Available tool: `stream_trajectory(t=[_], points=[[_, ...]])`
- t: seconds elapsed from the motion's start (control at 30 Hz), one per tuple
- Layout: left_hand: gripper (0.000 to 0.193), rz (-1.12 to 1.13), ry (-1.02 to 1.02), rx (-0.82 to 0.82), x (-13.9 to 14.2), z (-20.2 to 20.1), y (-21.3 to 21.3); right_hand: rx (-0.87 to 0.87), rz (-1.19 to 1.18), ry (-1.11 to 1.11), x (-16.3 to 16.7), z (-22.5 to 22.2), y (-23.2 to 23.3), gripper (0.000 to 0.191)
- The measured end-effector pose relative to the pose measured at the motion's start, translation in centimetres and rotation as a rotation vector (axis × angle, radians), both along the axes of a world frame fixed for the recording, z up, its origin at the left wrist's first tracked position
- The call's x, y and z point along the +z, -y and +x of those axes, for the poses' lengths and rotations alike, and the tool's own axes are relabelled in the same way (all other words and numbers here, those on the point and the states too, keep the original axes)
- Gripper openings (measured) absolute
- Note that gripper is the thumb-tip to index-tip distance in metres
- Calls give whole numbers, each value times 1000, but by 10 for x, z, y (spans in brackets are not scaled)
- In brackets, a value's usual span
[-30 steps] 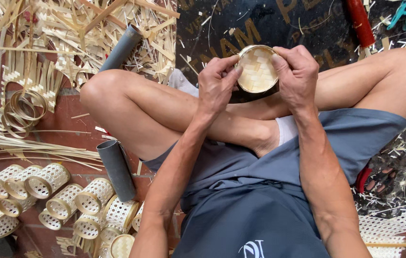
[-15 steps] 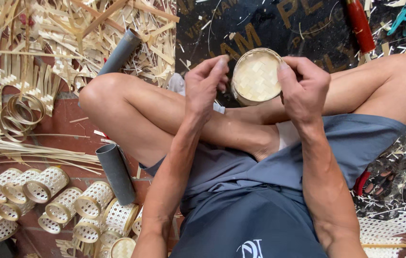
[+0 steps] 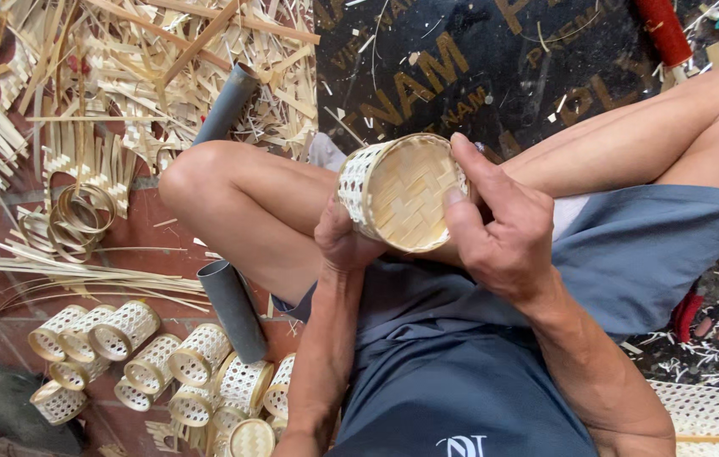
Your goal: The person sits on the floor of a craft workshop and assembles woven bamboo lampshade bodies. They trim bamboo strips with a knife, fit the woven cylinder over a bamboo rim, press a woven base into place, use a plastic pipe as a form, and whittle thin bamboo strips to secure the joints.
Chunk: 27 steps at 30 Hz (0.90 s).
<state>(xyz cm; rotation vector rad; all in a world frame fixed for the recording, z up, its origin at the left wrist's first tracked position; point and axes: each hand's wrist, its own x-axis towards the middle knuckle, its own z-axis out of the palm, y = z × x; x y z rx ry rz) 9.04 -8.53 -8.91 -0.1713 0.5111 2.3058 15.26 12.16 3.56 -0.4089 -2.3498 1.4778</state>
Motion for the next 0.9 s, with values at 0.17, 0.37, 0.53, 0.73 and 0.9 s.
stream_trajectory(t=[0.17,0.37,0.53,0.73,0.9], points=[[71,-43,-18,59,-3,9,10,9,-38,-9,15,11,11,47],[58,-238,-133,103,-14,20,21,9,-182,18,30,12,16,39],[53,-477,-251,77,-12,27,28,8,-88,15,37,3,9,34],[90,-61,-20,18,5,31,19,6,-135,-22,31,-5,9,25],[108,-109,33,2,15,32,21,0,-141,-38,21,-2,10,22]])
